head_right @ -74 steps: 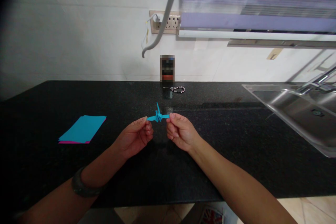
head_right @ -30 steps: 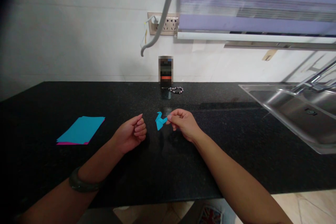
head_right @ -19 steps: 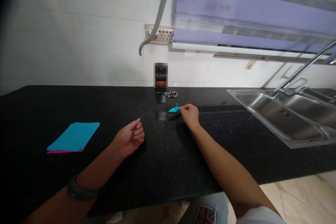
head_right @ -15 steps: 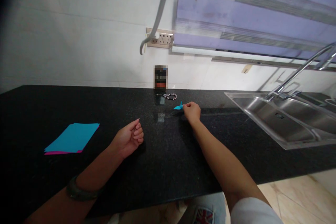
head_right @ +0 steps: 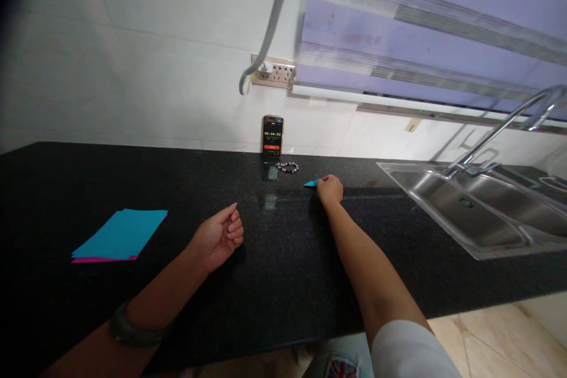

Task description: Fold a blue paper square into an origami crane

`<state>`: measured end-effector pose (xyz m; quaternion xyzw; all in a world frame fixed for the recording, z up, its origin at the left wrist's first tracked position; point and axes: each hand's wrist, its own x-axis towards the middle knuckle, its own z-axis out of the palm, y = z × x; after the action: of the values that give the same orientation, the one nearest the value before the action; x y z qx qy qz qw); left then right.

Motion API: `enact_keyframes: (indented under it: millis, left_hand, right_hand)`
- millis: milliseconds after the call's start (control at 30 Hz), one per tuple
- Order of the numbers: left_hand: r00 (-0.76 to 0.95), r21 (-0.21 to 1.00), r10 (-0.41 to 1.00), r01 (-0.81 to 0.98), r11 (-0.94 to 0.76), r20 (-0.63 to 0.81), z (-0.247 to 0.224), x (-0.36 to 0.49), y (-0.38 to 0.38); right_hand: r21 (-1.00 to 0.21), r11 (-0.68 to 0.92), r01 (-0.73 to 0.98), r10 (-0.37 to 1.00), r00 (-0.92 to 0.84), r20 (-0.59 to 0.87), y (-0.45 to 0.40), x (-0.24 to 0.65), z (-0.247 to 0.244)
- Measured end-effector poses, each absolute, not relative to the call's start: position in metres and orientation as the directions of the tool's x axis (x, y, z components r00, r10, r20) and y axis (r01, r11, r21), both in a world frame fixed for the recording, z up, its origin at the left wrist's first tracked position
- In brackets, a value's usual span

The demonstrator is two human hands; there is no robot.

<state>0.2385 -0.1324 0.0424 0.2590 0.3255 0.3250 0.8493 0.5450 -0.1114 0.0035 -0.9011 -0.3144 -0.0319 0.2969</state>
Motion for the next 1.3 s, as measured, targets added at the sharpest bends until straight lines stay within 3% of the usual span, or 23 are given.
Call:
enact_keyframes:
  millis: [267, 467, 600, 667, 767, 867, 900, 933, 1000, 1067, 1133, 1200, 1300]
  left_hand:
    - [0.577, 0.655, 0.723, -0.385, 0.651, -0.379, 0.043, 0.239, -0.132]
    - [0.578, 0.682, 0.725, -0.357, 0.638, -0.375, 0.043, 0.240, -0.133]
    - [0.551, 0.735, 0.761, -0.346, 0.583, -0.343, 0.042, 0.241, -0.131]
    - [0.529, 0.798, 0.802, -0.338, 0.498, -0.277, 0.043, 0.241, -0.132]
    - [0.429, 0.939, 0.898, -0.258, 0.227, -0.099, 0.051, 0.240, -0.137]
    - [0.496, 0.987, 0.868, 0.131, -0.090, 0.013, 0.066, 0.233, -0.147]
    - [0.534, 0.928, 0.843, 0.276, -0.252, 0.071, 0.070, 0.228, -0.150]
    - [0.578, 0.795, 0.803, 0.417, -0.440, 0.141, 0.074, 0.222, -0.150]
    - [0.608, 0.443, 0.769, 0.645, -0.622, 0.196, 0.078, 0.202, -0.146]
    - [0.572, 0.180, 0.811, 0.791, -0.585, 0.122, 0.076, 0.174, -0.131]
    - [0.424, -0.001, 0.905, 0.906, -0.424, 0.042, 0.070, 0.142, -0.108]
    - [0.262, -0.076, 0.965, 0.962, -0.261, -0.002, 0.063, 0.110, -0.085]
    - [0.170, -0.078, 0.983, 0.981, -0.176, -0.071, 0.053, 0.077, -0.064]
  right_hand:
    - [-0.445, -0.587, 0.677, 0.658, 0.718, 0.226, -0.128, 0.519, 0.019]
    - [-0.360, -0.346, 0.866, 0.898, 0.417, 0.140, -0.151, 0.435, 0.013]
    - [-0.293, -0.257, 0.921, 0.946, 0.302, 0.118, -0.163, 0.398, 0.006]
    - [-0.269, -0.224, 0.937, 0.959, 0.261, 0.112, -0.166, 0.395, 0.005]
    - [-0.251, -0.185, 0.950, 0.971, 0.216, 0.103, -0.167, 0.399, 0.007]
    - [-0.252, -0.149, 0.956, 0.979, 0.178, 0.096, -0.166, 0.404, 0.007]
    - [-0.256, -0.136, 0.957, 0.982, 0.165, 0.096, -0.165, 0.405, 0.006]
    - [-0.259, -0.122, 0.958, 0.984, 0.151, 0.093, -0.165, 0.406, 0.006]
    - [-0.257, -0.132, 0.957, 0.986, 0.153, 0.063, -0.164, 0.407, 0.005]
    - [-0.265, -0.124, 0.956, 0.988, 0.145, 0.059, -0.164, 0.408, 0.004]
    - [-0.277, -0.120, 0.953, 0.988, 0.141, 0.057, -0.165, 0.409, 0.004]
    - [-0.285, -0.115, 0.952, 0.989, 0.138, 0.058, -0.165, 0.410, 0.004]
    - [-0.287, -0.111, 0.952, 0.989, 0.134, 0.063, -0.164, 0.410, 0.004]
